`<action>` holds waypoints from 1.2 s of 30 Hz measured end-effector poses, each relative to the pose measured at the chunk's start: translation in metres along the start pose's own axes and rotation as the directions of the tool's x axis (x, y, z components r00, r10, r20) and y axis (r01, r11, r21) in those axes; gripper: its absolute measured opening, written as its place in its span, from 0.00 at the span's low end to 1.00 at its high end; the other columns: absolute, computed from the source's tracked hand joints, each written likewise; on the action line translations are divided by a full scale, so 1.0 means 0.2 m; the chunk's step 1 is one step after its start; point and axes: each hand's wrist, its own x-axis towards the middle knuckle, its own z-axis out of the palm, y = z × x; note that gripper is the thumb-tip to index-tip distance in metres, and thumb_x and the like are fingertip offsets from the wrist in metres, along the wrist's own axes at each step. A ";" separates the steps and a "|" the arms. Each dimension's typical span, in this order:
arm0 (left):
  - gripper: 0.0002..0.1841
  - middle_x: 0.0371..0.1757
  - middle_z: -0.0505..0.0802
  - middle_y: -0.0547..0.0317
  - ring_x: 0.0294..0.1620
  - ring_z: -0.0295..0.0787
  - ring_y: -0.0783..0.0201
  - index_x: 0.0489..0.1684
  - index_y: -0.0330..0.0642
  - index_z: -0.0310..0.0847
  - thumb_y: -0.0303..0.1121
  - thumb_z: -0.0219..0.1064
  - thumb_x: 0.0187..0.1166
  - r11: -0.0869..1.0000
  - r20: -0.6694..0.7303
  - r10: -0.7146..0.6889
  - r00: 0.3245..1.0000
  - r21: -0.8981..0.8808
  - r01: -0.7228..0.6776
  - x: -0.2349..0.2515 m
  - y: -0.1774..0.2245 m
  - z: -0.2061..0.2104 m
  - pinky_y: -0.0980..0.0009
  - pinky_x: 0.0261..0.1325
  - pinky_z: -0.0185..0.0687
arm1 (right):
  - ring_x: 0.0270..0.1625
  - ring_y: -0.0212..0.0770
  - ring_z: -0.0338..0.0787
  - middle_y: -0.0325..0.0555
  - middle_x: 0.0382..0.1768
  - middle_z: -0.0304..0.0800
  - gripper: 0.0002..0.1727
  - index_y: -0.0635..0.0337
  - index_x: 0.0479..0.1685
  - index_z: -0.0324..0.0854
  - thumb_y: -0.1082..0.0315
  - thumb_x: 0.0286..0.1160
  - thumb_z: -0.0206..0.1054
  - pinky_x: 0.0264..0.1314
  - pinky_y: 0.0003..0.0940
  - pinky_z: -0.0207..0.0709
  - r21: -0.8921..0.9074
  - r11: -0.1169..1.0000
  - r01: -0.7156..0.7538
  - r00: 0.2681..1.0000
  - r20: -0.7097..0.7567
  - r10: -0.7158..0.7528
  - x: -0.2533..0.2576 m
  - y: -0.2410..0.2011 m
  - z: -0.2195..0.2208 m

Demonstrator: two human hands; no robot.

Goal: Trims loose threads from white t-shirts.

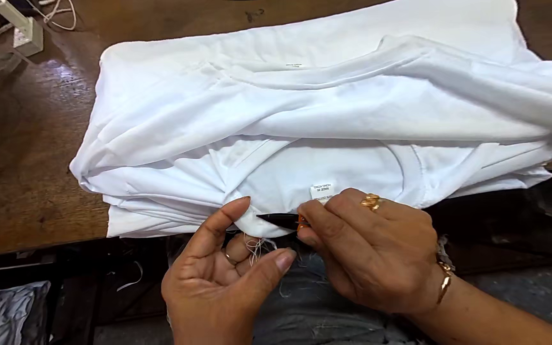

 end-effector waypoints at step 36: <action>0.09 0.40 0.93 0.45 0.33 0.96 0.55 0.48 0.35 0.86 0.24 0.75 0.74 0.985 0.025 0.144 0.989 -0.101 -0.140 0.07 -0.12 0.11 0.62 0.38 0.97 | 0.31 0.35 0.76 0.43 0.30 0.80 0.22 0.66 0.60 0.87 0.59 0.92 0.51 0.29 0.28 0.66 0.085 0.978 -0.192 0.981 0.040 0.189 -0.13 0.12 -0.18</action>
